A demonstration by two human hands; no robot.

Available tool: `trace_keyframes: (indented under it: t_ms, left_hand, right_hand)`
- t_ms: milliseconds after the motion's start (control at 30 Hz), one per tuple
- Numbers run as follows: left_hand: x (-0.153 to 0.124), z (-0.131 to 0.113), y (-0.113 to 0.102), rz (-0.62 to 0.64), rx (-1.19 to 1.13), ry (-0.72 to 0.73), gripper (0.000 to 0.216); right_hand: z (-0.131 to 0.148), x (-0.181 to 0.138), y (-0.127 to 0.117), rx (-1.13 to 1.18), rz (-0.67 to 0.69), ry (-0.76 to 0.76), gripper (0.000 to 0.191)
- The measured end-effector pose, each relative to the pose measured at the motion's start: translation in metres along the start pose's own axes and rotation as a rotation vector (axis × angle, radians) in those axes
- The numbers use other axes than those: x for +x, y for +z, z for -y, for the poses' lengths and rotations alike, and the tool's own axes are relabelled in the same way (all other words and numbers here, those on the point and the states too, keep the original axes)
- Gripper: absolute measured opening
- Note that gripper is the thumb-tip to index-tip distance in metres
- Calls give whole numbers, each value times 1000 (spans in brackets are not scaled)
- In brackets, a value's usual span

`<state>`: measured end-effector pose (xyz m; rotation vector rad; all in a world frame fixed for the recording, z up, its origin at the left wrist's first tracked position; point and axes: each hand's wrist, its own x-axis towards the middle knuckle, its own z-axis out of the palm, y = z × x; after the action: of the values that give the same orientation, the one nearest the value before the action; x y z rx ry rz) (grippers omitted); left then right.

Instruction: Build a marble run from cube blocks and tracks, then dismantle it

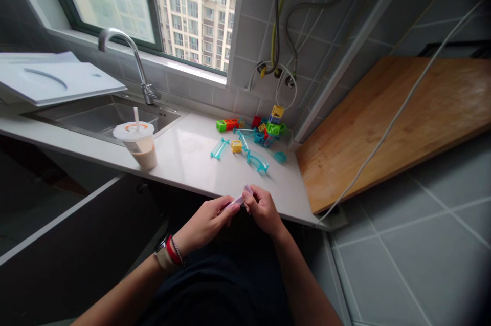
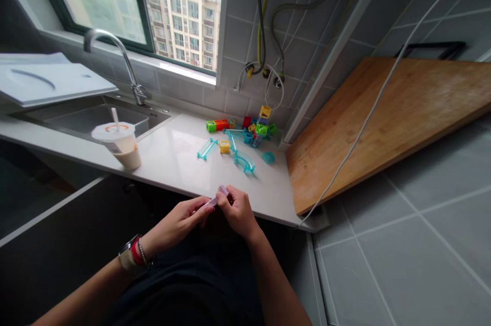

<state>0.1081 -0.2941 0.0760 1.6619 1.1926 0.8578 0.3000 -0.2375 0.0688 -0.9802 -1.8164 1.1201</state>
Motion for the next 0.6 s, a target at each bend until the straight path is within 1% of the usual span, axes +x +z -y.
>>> trace_keyframes:
  t_ms: [100,167,267,300,333,367,433,500,600]
  left_hand:
    - [3,1,0,45,0,-35,46]
    - [5,3,-1,131,-67,-49,45]
    - [8,6,1,255,-174,-62,45]
    - [8,7,3,265,-196,-63,46]
    - [8,7,4,261,-213,-61,46]
    - [7,6,7,249,-228,-57,46]
    - [5,2,12,234,-260,-47,46]
    - [3,-1,17,244,-289,-54,46]
    - [1,-3,23,238,-327,-96,47]
  right_hand:
    - [3,-5,-9,-134,-24,-42,40]
    - [5,-8,-20,-158,-66,-62,40]
    - [6,-10,-38,-78,-229,-54,42]
    - [4,-11,-42,-30,-277,-44,43]
    - [2,-12,-44,20,-287,-32,44]
    - [0,-13,-44,62,-249,-20,44]
    - [-5,-16,-41,117,-98,0,47]
    - [-9,-18,-34,124,6,15,52]
    - [-8,-20,-27,73,-3,54,56]
